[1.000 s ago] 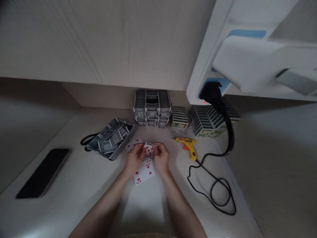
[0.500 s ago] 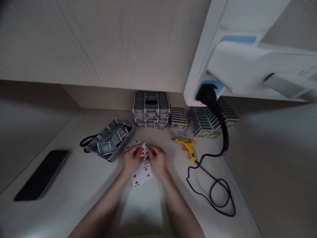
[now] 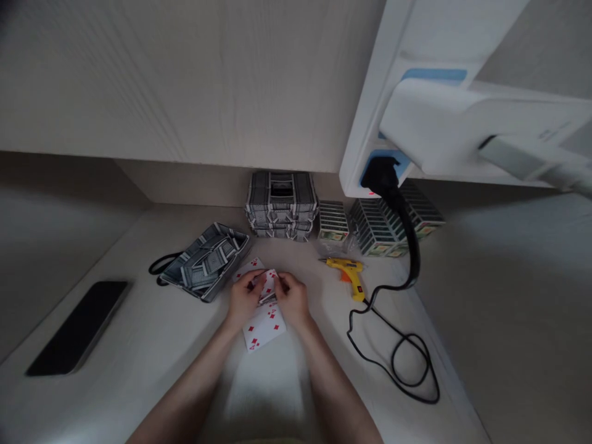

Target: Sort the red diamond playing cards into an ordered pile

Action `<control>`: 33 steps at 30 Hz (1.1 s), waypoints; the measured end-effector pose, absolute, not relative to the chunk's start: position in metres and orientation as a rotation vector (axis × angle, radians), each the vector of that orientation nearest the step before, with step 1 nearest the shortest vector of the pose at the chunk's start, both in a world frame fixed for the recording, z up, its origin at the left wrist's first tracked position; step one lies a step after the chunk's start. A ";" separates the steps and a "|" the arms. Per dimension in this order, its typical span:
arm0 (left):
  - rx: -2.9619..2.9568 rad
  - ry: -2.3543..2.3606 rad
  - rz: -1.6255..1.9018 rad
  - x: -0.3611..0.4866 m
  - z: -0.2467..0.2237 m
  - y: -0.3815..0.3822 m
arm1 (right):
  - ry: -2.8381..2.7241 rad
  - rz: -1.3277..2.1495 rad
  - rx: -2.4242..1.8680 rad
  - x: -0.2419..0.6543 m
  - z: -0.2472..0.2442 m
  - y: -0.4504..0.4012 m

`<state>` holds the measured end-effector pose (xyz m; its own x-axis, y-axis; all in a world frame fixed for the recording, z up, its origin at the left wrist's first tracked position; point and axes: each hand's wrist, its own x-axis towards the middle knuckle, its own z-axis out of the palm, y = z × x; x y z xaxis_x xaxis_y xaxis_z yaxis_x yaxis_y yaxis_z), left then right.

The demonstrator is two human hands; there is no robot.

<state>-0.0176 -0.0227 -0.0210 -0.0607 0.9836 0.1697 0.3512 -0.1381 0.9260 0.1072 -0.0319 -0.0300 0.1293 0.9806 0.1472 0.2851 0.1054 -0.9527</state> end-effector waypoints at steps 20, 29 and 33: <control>0.433 0.649 0.739 -0.020 0.003 -0.028 | -1.253 0.716 -1.210 0.108 -0.012 -0.035; 0.497 0.678 0.823 -0.015 0.002 -0.029 | -1.211 0.716 -1.202 0.107 -0.011 -0.036; 0.487 0.692 0.798 -0.015 0.003 -0.029 | -1.170 0.742 -1.199 0.107 -0.010 -0.036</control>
